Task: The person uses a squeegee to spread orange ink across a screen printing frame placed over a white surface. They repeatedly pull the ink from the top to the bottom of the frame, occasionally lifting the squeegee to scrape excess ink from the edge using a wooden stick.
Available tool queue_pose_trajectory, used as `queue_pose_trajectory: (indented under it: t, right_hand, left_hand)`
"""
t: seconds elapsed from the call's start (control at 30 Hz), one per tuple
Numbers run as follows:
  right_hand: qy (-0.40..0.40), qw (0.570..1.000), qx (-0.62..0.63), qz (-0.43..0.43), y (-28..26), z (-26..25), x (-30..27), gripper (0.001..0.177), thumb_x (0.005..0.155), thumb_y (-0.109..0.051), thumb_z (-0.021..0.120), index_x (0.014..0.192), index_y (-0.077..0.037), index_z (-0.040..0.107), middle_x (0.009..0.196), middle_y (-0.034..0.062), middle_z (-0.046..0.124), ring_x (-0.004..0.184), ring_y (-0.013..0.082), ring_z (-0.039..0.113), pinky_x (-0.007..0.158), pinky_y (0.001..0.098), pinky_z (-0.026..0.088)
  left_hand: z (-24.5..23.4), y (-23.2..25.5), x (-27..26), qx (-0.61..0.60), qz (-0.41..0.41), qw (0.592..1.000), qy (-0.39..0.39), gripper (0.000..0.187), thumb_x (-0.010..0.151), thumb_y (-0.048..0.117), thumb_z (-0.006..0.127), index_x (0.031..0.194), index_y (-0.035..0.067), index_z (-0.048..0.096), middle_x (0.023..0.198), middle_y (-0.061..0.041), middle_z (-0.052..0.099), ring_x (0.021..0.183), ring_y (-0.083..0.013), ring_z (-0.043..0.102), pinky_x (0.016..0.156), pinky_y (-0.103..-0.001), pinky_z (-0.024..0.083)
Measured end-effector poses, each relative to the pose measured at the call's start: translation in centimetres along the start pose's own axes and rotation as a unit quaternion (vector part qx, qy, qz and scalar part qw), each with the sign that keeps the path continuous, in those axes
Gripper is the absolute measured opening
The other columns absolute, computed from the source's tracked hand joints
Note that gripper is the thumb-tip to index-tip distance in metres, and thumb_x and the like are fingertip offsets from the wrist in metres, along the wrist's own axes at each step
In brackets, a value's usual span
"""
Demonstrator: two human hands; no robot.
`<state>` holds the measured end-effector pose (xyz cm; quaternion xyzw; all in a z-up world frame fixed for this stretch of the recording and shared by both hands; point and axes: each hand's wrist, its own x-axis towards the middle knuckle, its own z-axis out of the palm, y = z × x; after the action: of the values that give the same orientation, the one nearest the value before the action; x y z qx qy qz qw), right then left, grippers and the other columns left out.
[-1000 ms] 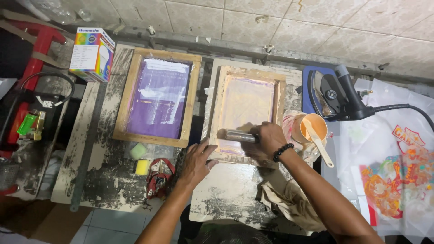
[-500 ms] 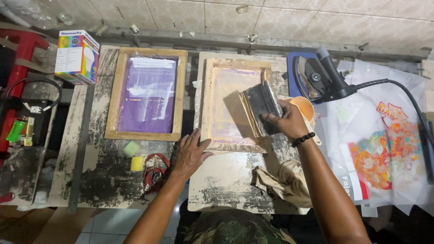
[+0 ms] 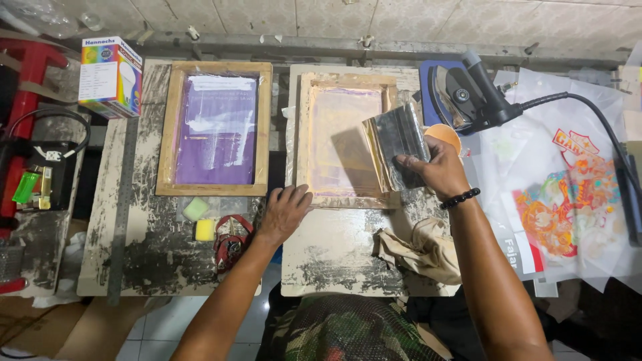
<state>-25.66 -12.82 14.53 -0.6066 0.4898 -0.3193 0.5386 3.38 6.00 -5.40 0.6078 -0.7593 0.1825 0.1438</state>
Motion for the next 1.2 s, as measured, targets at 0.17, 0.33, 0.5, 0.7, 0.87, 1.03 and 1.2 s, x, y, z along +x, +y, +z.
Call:
queue_pose_trajectory:
  t: [0.17,0.33,0.5,0.7,0.87,1.03,1.2]
  right_hand:
    - [0.001,1.0,0.003,0.001,-0.2,-0.2,-0.9,0.028,0.077,0.001,0.088,0.1,0.0,0.073,0.082,0.0113,0.072,0.077,0.0153,0.065,0.075,0.0321,0.057]
    - [0.011,1.0,0.008,-0.004,-0.7,-1.5,-0.7,0.028,0.078,0.002,0.087,0.102,0.0,0.073,0.084,0.0123,0.072,0.078,0.0171,0.068,0.074,0.0331,0.058]
    - [0.036,0.999,0.002,-0.029,-2.6,-3.2,-0.4,0.027,0.078,0.001,0.087,0.102,-0.001,0.074,0.084,0.0127,0.071,0.079,0.0161,0.067,0.074,0.0341,0.058]
    - [0.053,0.997,0.014,-0.053,-3.4,-5.6,1.0,0.026,0.083,0.002,0.085,0.105,-0.003,0.072,0.086,0.0094,0.071,0.083,0.0134,0.067,0.078,0.0332,0.06]
    - [0.055,0.995,0.018,-0.086,-4.3,-6.7,1.6,0.028,0.083,0.001,0.087,0.106,-0.005,0.073,0.086,0.0095,0.071,0.083,0.015,0.071,0.078,0.0346,0.063]
    - [0.02,0.994,0.067,-0.078,-8.0,-7.7,0.8,0.025,0.085,-0.009,0.082,0.106,-0.008,0.069,0.1,0.0017,0.073,0.086,0.0073,0.067,0.078,0.0246,0.064]
    - [0.021,0.991,0.079,-0.109,-10.4,-8.4,0.9,0.022,0.086,-0.008,0.082,0.103,-0.011,0.069,0.101,0.0006,0.073,0.088,0.0064,0.068,0.082,0.023,0.064]
  left_hand:
    - [-0.2,0.0,0.9,-0.011,0.03,0.999,-0.02,0.025,0.095,0.04,0.062,0.105,0.018,0.055,0.108,-0.002,0.052,0.101,-0.0266,0.058,0.083,-0.041,0.049]
    - [2.9,0.1,0.2,-0.027,0.038,0.999,-0.023,0.024,0.095,0.035,0.061,0.103,0.013,0.055,0.107,-0.007,0.051,0.101,-0.0324,0.056,0.081,-0.042,0.049]
    - [1.4,-0.1,0.8,-0.012,0.057,0.998,-0.027,0.024,0.096,0.033,0.06,0.103,0.011,0.055,0.107,-0.009,0.05,0.102,-0.035,0.056,0.08,-0.041,0.05]
    - [-2.4,-1.3,3.7,-0.074,0.052,0.994,-0.054,0.028,0.093,0.029,0.063,0.109,0.007,0.056,0.112,-0.012,0.05,0.109,-0.0384,0.054,0.083,-0.042,0.051]
    - [-8.8,-3.2,9.5,-0.19,0.011,0.973,-0.134,0.026,0.095,0.026,0.061,0.111,0.006,0.055,0.111,-0.012,0.049,0.103,-0.0372,0.053,0.086,-0.045,0.049]
    - [-16.9,-5.6,17.0,-0.278,-0.097,0.908,-0.298,0.032,0.1,0.031,0.057,0.12,0.007,0.056,0.131,-0.011,0.049,0.115,-0.0262,0.049,0.104,-0.05,0.047]
    - [-19.9,-7.9,21.0,-0.307,-0.106,0.893,-0.311,0.037,0.102,0.033,0.056,0.126,0.005,0.054,0.133,-0.014,0.046,0.121,-0.0316,0.049,0.11,-0.054,0.042]
